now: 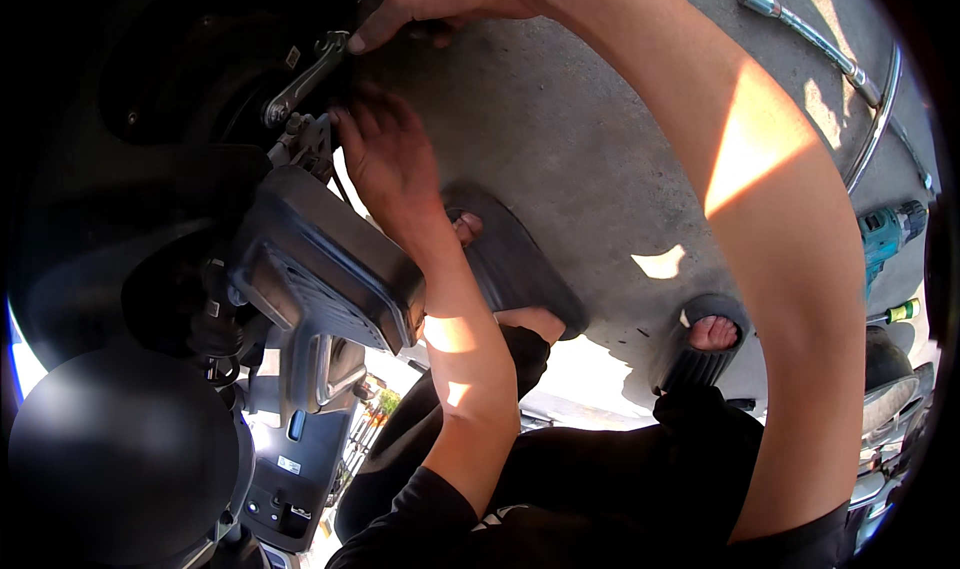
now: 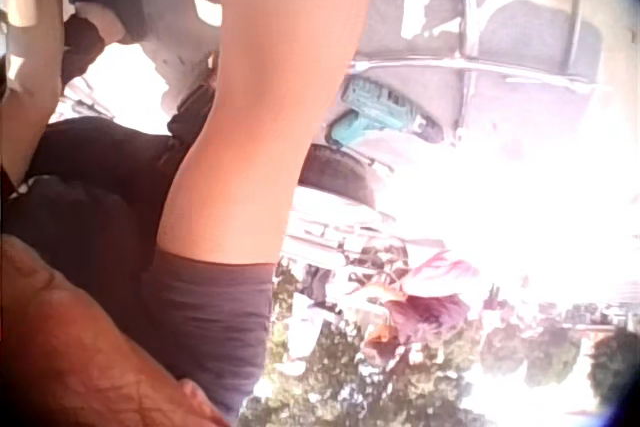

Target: The person uses a socket wrench to loosen and remove bolts from the rear footrest area of a scooter. They then reattach the footrest and tighten the bolts by hand and with the wrench. The person also adjusts a spring and linkage near the rear wheel.

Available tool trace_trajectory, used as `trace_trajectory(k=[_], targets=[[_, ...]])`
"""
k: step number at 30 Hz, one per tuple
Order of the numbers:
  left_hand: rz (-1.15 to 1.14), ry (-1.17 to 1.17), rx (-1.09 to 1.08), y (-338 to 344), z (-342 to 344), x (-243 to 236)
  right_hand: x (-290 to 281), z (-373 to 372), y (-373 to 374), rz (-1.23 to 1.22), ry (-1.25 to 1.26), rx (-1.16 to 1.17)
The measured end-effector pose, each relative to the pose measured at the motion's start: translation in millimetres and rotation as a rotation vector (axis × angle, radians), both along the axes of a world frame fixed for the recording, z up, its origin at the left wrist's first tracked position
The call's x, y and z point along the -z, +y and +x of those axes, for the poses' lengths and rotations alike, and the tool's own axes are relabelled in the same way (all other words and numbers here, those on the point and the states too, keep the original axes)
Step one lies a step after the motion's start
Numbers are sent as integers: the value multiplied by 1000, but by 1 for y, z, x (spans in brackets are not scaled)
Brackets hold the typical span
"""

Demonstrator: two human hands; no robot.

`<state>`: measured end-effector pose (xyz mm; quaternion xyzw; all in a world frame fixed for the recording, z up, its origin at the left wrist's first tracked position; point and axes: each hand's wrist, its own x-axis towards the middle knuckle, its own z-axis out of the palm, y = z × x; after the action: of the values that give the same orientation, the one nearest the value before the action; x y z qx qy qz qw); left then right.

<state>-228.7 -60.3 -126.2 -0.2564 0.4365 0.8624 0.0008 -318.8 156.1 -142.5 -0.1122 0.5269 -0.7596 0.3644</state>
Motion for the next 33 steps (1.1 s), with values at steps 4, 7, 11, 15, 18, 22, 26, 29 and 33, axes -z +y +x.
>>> trace_trajectory(k=[4,7,11,15,18,22,26,29,33], targets=[[-24,12,-41,-15,3,4,7,23,-31,131,-61,252],[-15,45,22,-9,7,15,26,36,-50,-25,-226,439],[-76,18,126,10,14,15,23,44,-60,-4,-261,530],[-91,44,275,41,-9,16,18,51,-55,-23,-260,502],[-89,7,309,37,-14,20,20,56,-52,48,-254,503],[-283,-48,310,28,-16,16,19,56,-51,149,-230,519],[-369,-135,114,44,-11,3,14,52,-48,233,-252,502],[-399,-187,66,42,-10,-1,11,44,-27,137,-377,329],[-453,-168,9,52,-14,-2,6,63,-1,-334,-532,385]])
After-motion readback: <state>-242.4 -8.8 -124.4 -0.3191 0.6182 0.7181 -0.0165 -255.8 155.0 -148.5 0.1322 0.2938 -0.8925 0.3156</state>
